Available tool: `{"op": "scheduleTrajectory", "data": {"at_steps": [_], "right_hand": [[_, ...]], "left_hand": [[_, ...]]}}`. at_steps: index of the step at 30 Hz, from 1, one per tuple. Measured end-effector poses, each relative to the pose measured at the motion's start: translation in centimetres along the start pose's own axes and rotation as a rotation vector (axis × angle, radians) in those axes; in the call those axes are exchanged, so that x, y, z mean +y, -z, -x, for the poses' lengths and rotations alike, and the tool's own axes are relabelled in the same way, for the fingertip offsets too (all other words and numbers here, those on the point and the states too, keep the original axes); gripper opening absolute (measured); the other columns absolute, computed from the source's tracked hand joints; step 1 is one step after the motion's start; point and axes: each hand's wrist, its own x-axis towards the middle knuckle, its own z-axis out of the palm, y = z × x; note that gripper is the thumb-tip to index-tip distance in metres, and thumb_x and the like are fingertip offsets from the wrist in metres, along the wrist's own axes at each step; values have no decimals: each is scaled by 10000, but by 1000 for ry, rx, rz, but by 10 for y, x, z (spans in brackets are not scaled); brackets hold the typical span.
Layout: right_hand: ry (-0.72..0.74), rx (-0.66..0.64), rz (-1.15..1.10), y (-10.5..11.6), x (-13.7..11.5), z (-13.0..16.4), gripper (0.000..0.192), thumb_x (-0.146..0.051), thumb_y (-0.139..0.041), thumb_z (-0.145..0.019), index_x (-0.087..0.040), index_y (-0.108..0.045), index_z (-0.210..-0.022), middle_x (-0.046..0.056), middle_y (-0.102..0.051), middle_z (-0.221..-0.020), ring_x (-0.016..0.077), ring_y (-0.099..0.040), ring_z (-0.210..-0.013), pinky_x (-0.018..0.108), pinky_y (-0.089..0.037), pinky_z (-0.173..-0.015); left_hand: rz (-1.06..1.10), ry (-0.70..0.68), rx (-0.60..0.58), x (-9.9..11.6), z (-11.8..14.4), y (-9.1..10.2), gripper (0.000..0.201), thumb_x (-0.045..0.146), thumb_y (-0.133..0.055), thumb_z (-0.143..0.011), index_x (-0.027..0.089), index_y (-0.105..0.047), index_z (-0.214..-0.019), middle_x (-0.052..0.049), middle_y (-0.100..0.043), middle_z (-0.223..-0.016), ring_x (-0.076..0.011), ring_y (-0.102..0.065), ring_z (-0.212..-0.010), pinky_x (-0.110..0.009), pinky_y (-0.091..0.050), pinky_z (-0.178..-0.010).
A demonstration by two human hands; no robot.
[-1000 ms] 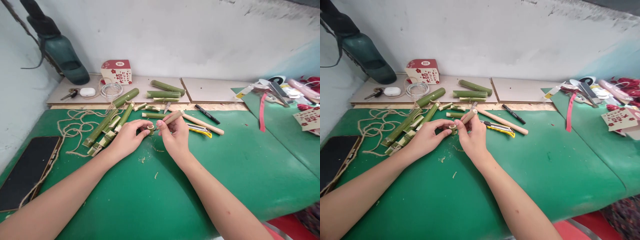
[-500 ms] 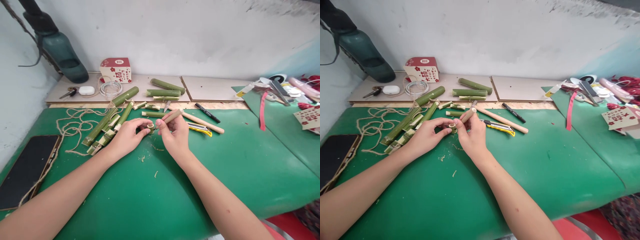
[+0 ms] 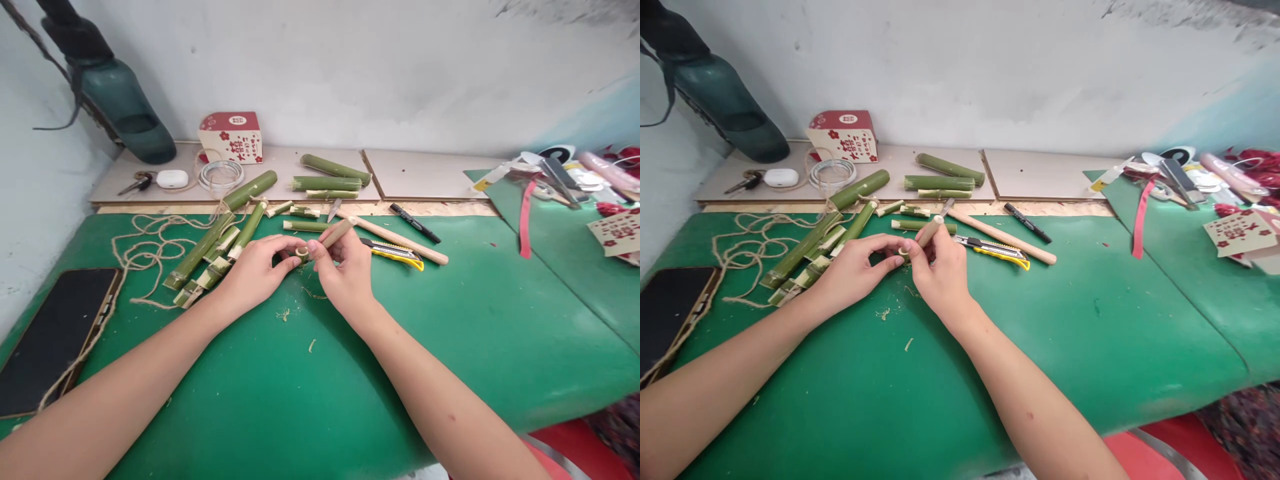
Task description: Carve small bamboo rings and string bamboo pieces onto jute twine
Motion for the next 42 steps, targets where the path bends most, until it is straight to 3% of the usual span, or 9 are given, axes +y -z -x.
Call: {"op": "scheduleTrajectory", "data": {"at_steps": [14,26,42], "right_hand": [[3,-23,59,0,3,0,211,-396,-668,-982,-255,-527,-915,-49,-589,-669,129,-574,-535,281,-470,-511],[-19,51,18,4,3,-3,271,-485,-681,-971,-265,-531,-921,-32,-595,-701,135,-555,-528,296,-477,-500],[-72,-8,-50,1,4,-2,292,-486,-709,-947,-265,-526,-889,-40,-596,-666,136,-547,-520,289,-454,-479]], "left_hand": [[9,11,5,2,0,0,239,198,-668,-956,215,-763,-1174,-44,-797,-1099,-203,-729,-905,-355,-581,-858],[-1,23,5,1,0,0,236,234,-661,-951,215,-761,-1163,-49,-796,-1095,-207,-722,-894,-378,-584,-862],[-15,16,-15,2,1,1,262,183,-641,-961,214,-749,-1198,-34,-787,-1108,-185,-699,-913,-349,-565,-886]]}}
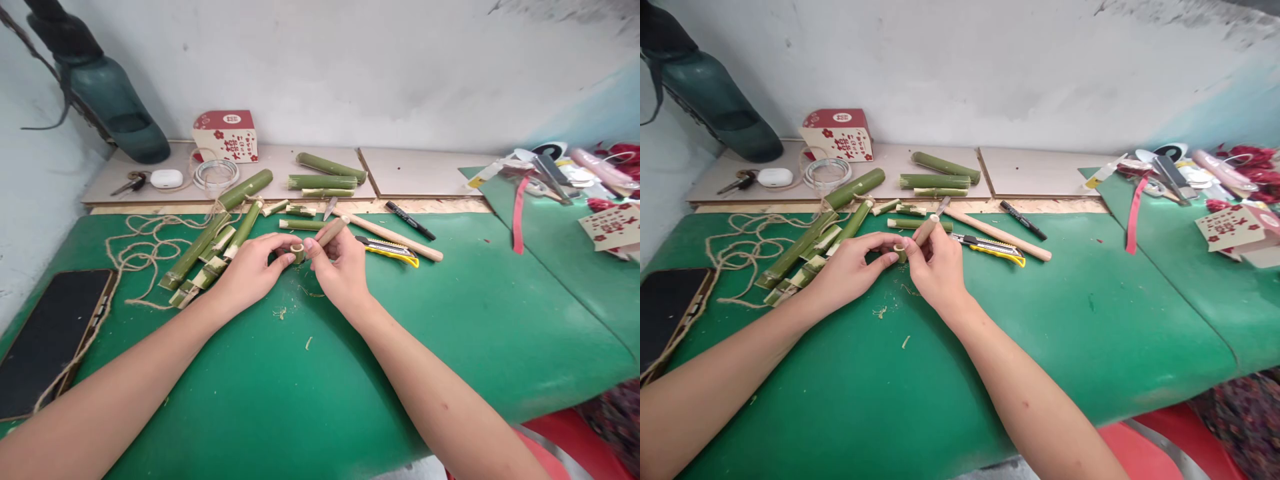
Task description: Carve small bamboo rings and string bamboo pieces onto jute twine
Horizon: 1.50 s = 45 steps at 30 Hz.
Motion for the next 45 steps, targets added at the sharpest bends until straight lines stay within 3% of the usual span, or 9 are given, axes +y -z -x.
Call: {"op": "scheduleTrajectory", "data": {"at_steps": [11,21,45], "right_hand": [[20,57,11,2,1,-1,248,-450,-684,-971,-264,-534,-902,-32,-617,-710,134,-558,-542,297,-473,-511],[8,-7,13,-2,2,2,284,-475,-707,-947,-265,-523,-895,-46,-590,-660,137,-554,-524,287,-460,-480],[59,13,44,-5,4,3,240,-437,-674,-975,-263,-521,-911,-45,-608,-670,138,-572,-527,290,-462,-513]], "left_hand": [[1,8,11,1,0,0,248,201,-659,-951,212,-749,-1182,-36,-793,-1098,-185,-711,-891,-347,-581,-873],[-12,6,3,3,0,0,252,188,-641,-961,222,-749,-1185,-28,-788,-1068,-185,-701,-890,-337,-566,-855],[26,6,10,2,-1,0,247,174,-657,-952,199,-740,-1183,-34,-786,-1081,-181,-694,-901,-336,-555,-868]]}}
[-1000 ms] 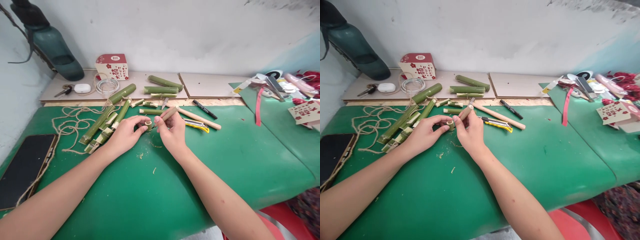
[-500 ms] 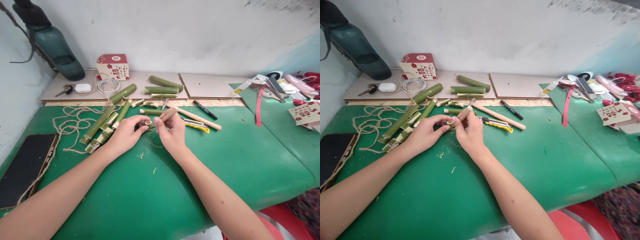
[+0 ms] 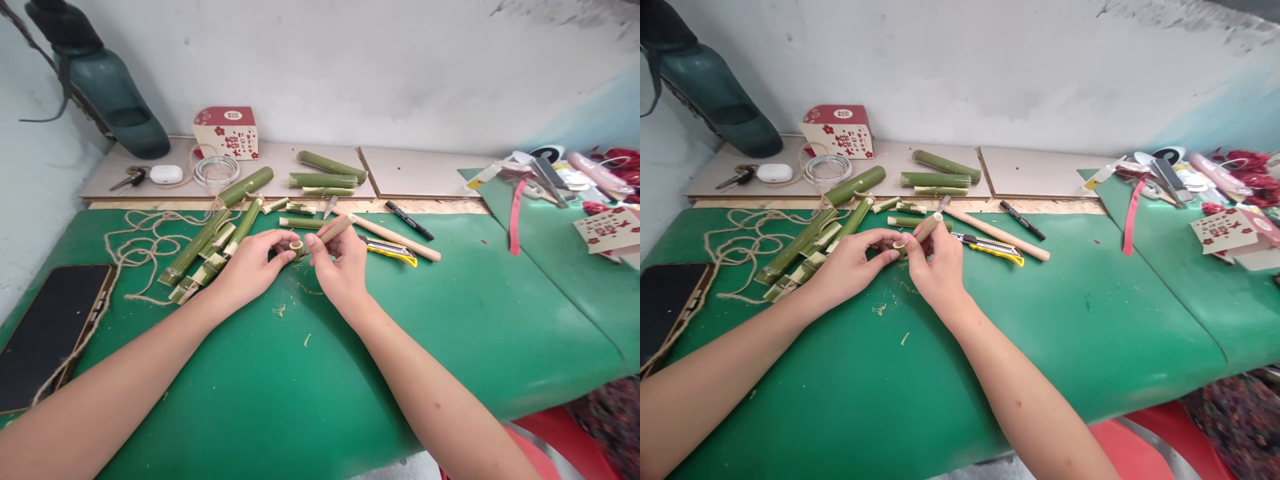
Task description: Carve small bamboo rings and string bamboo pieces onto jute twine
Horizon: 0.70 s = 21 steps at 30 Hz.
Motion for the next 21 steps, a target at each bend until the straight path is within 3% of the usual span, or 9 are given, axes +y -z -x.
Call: {"op": "scheduleTrajectory", "data": {"at_steps": [14,18,21], "right_hand": [[-17,11,-15,3,3,-3,232,-423,-679,-966,-261,-529,-894,-45,-576,-658,129,-533,-522,277,-432,-502],[-16,-43,5,4,2,-3,243,-405,-679,-968,-254,-523,-860,-47,-567,-640,124,-521,-520,272,-413,-501],[-25,9,-18,5,4,-4,240,-422,-683,-966,-252,-541,-873,-34,-594,-684,127,-536,-541,279,-438,-519]], "left_hand": [[1,22,-2,-2,0,0,241,172,-669,-951,196,-735,-1181,-21,-780,-1062,-166,-682,-885,-306,-541,-849],[1,16,-1,-2,0,-1,247,162,-657,-957,195,-731,-1190,-24,-780,-1088,-168,-684,-909,-313,-539,-866],[-10,19,3,-3,-1,-2,250,164,-660,-958,189,-725,-1199,-24,-779,-1090,-165,-683,-897,-314,-538,-860]]}}
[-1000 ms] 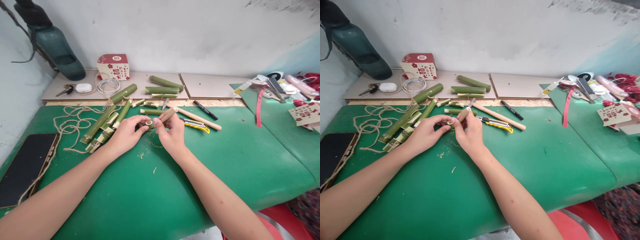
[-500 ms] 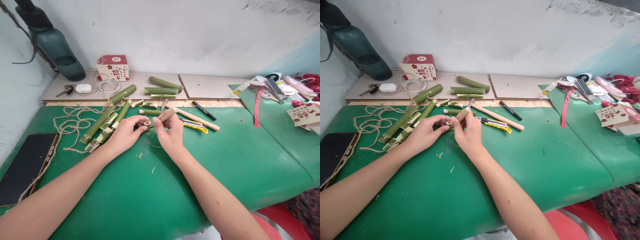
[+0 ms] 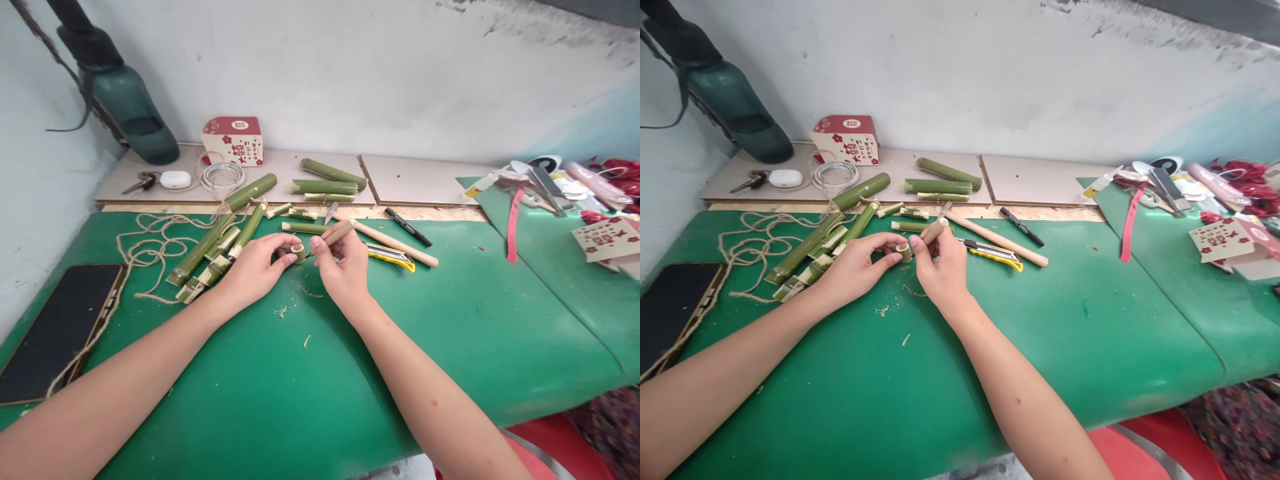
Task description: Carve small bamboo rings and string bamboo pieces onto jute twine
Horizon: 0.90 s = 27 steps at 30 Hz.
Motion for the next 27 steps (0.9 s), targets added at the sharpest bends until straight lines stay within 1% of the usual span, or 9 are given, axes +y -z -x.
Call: {"op": "scheduleTrajectory", "data": {"at_steps": [5,10,12,14,16,18,20,24,27], "right_hand": [[-40,-9,-55,3,1,-4,262,-448,-701,-958,-249,-555,-871,-42,-602,-672,123,-550,-527,275,-453,-504],[-92,126,-221,6,-5,-11,273,-442,-730,-939,-241,-551,-899,-34,-682,-737,107,-593,-515,259,-479,-496],[-129,143,-271,6,-5,-14,295,-446,-753,-913,-238,-545,-896,-31,-701,-733,104,-590,-502,250,-471,-479],[-165,154,-301,7,-4,-16,312,-455,-767,-895,-237,-544,-897,-28,-714,-728,103,-589,-492,246,-470,-470],[-190,167,-312,8,-4,-16,321,-461,-774,-884,-236,-545,-902,-24,-725,-731,102,-590,-493,246,-481,-474],[-198,187,-307,8,-3,-17,322,-461,-777,-882,-235,-548,-897,-19,-732,-737,101,-590,-498,246,-488,-477],[-199,203,-300,9,-4,-17,319,-457,-777,-884,-233,-550,-891,-18,-732,-736,100,-591,-497,245,-490,-478],[-203,216,-315,10,-4,-17,330,-463,-779,-885,-234,-542,-901,-24,-730,-740,96,-594,-493,240,-488,-479],[-215,220,-330,9,-4,-18,336,-468,-776,-883,-232,-537,-897,-26,-727,-740,91,-587,-488,236,-484,-480]], "left_hand": [[-33,-8,0,0,2,0,272,135,-642,-958,201,-723,-1210,-18,-779,-1132,-161,-686,-887,-318,-535,-875],[-71,-15,-21,1,2,1,307,128,-576,-987,229,-711,-1243,-20,-771,-1194,-192,-696,-994,-347,-526,-929],[-95,-11,-25,2,2,1,316,132,-551,-998,237,-700,-1256,-22,-765,-1207,-199,-694,-1020,-357,-521,-944],[-98,-2,-14,2,2,0,308,145,-552,-999,238,-684,-1261,-26,-759,-1188,-194,-691,-980,-352,-525,-913],[-68,-4,51,2,3,0,322,168,-577,-991,235,-649,-1297,-36,-740,-1177,-182,-679,-922,-335,-530,-861],[-30,-30,165,2,4,0,352,192,-601,-985,233,-615,-1335,-45,-705,-1193,-171,-664,-902,-329,-529,-854],[-31,-53,214,2,5,0,296,198,-630,-970,236,-640,-1263,-39,-676,-1175,-169,-653,-908,-333,-521,-875],[-138,-40,29,3,4,0,130,189,-689,-924,233,-666,-1045,-21,-652,-1075,-202,-641,-964,-349,-492,-863],[-152,1,24,5,3,0,165,242,-733,-918,227,-621,-1038,-16,-652,-1047,-218,-628,-1000,-361,-475,-875]]}}
